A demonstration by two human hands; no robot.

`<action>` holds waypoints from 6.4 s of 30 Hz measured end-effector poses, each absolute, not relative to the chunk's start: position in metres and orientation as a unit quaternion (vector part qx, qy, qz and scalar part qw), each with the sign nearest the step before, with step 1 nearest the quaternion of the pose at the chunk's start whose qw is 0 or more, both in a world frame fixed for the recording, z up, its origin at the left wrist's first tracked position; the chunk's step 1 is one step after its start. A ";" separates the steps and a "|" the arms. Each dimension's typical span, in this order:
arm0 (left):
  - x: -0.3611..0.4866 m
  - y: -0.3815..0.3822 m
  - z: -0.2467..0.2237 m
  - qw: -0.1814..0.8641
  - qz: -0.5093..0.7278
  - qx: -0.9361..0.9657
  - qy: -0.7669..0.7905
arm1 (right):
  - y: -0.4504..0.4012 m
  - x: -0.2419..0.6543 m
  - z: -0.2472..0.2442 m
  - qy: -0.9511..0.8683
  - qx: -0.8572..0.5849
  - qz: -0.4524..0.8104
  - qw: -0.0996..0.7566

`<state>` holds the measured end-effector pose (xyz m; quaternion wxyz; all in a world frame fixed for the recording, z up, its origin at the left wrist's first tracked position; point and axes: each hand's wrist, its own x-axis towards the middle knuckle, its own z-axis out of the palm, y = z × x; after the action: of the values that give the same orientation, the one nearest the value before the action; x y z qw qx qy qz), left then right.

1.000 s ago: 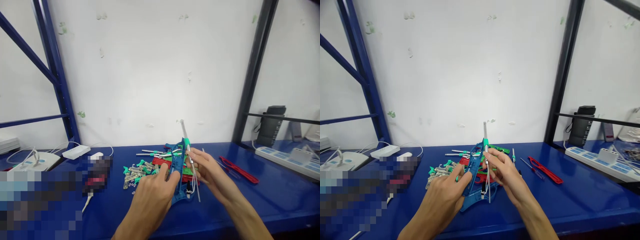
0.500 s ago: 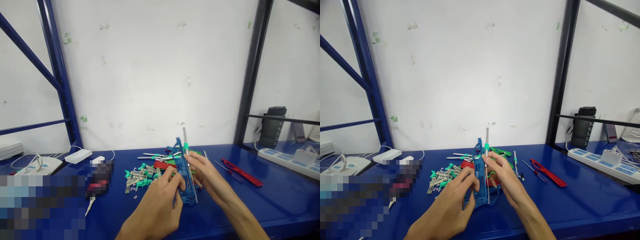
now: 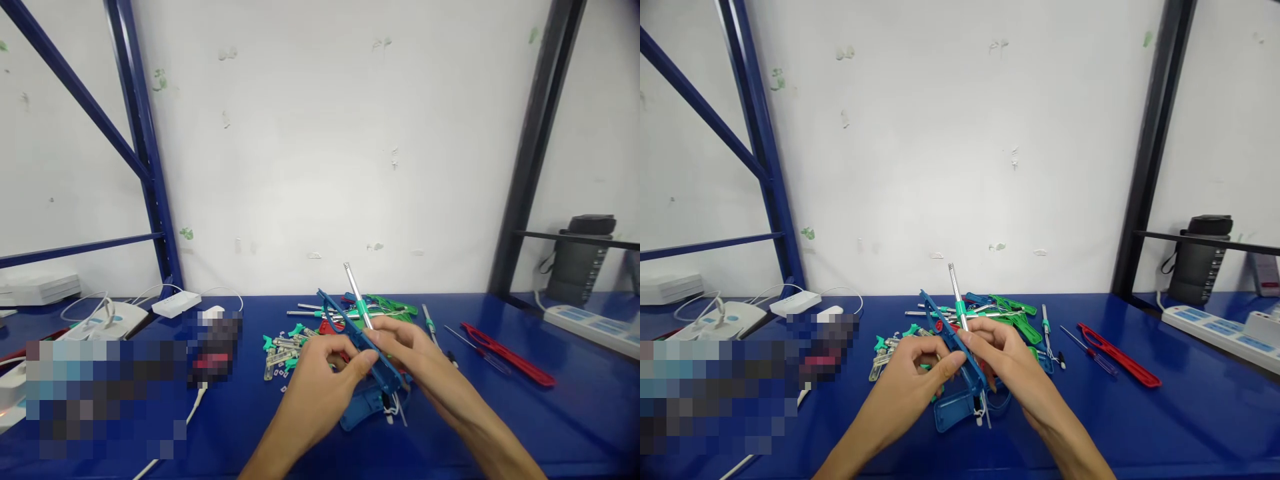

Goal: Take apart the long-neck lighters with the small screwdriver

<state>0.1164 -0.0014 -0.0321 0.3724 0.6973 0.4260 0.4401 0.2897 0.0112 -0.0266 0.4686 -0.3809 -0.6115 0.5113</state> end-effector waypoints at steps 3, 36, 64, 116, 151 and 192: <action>0.114 0.004 -0.034 0.375 0.495 0.659 0.425 | 0.011 0.288 -0.027 -0.616 -0.380 0.505 0.471; 0.117 0.005 -0.037 0.419 0.450 0.682 0.396 | 0.007 0.301 -0.022 -0.568 -0.296 0.604 0.474; 0.121 0.013 -0.046 0.481 0.467 0.626 0.399 | 0.005 0.302 -0.020 -0.532 -0.314 0.595 0.514; 0.114 -0.007 -0.033 0.135 0.414 0.830 0.349 | 0.005 0.306 -0.015 -0.600 -0.381 0.347 0.612; 0.121 0.000 -0.032 0.510 0.491 0.638 0.302 | 0.005 0.290 -0.027 -0.629 -0.381 0.436 0.520; 0.105 0.005 -0.023 0.421 0.684 0.501 0.323 | -0.011 0.284 -0.029 -0.772 -0.375 -0.063 0.510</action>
<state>0.1051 0.0049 -0.0226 0.4210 0.5012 0.3231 0.6835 0.2836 -0.0112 -0.0295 0.5098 -0.3749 -0.7718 -0.0625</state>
